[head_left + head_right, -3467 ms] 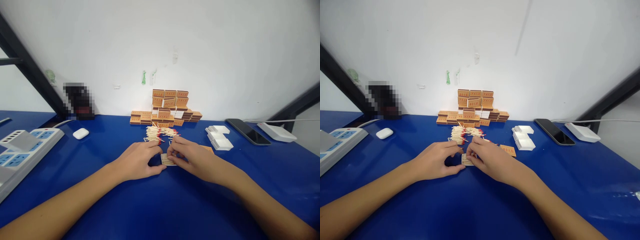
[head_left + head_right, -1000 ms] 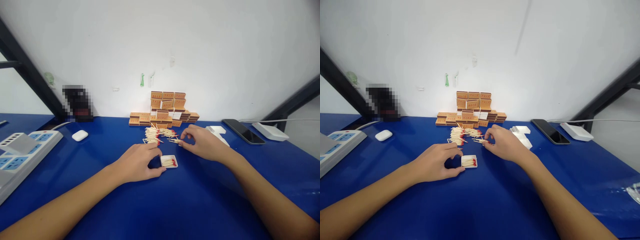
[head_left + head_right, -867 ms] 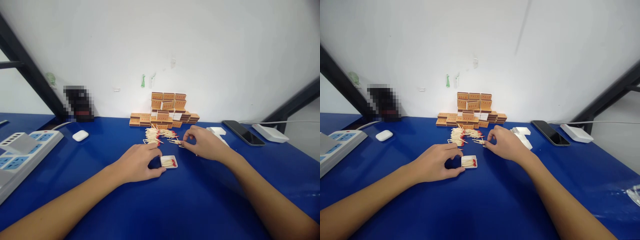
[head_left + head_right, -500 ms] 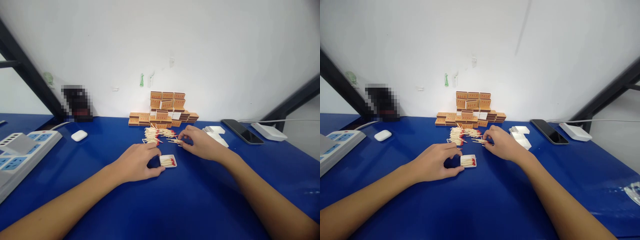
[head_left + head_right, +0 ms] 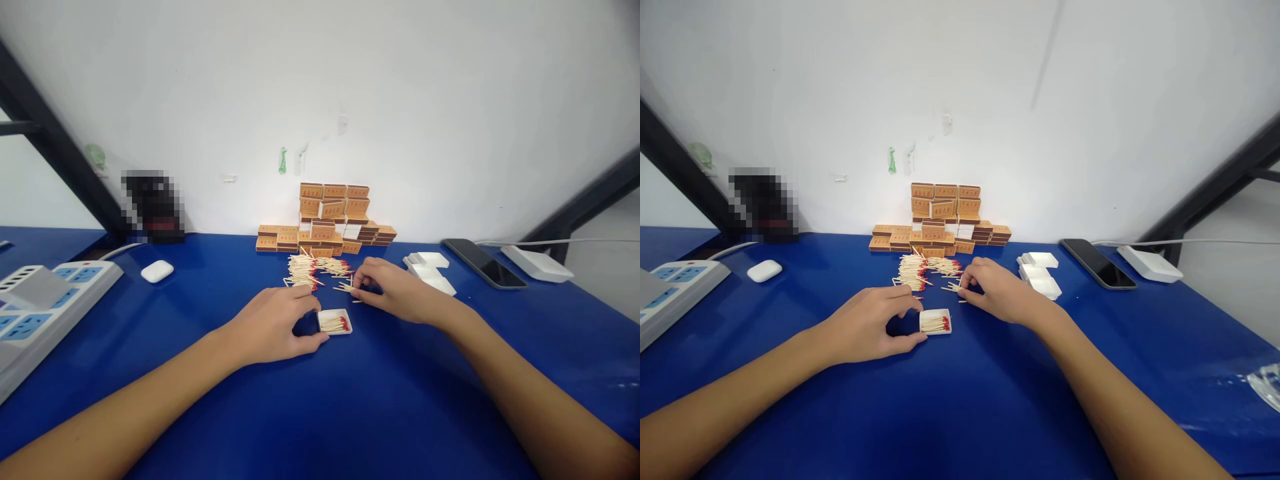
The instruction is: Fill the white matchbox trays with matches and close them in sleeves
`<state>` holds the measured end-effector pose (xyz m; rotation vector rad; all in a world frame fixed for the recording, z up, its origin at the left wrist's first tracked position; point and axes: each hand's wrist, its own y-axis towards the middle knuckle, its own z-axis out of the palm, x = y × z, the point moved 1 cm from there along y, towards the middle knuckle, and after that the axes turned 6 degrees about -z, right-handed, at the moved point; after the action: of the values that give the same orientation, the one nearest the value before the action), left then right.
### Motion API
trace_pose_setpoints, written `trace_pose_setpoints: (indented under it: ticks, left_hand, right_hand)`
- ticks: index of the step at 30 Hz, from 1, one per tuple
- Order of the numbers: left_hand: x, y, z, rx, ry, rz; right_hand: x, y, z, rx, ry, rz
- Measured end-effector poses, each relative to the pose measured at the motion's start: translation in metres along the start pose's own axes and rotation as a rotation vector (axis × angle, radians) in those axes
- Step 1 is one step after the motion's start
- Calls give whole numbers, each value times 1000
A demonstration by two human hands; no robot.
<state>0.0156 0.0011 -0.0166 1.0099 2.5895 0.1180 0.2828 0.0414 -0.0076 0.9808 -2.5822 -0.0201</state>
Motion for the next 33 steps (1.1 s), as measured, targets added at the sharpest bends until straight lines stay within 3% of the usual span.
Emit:
trace_pose_setpoints:
  ticks: [13,21,29,33]
  left_hand:
    - [0,1,-1,7,-6,-9]
    - [2,-1,0,-12,-7,-3]
    - [1,0,0,-14,-20,-6]
    - [1,0,-1,-2,-17,-18]
  right_hand:
    - [0,1,5,8,21,-20]
    - [14,-1,-10,-21,5,-2]
    - [16,-6,-16,-188,-59,-54]
    - [40,-5,-13,-80,38,-106]
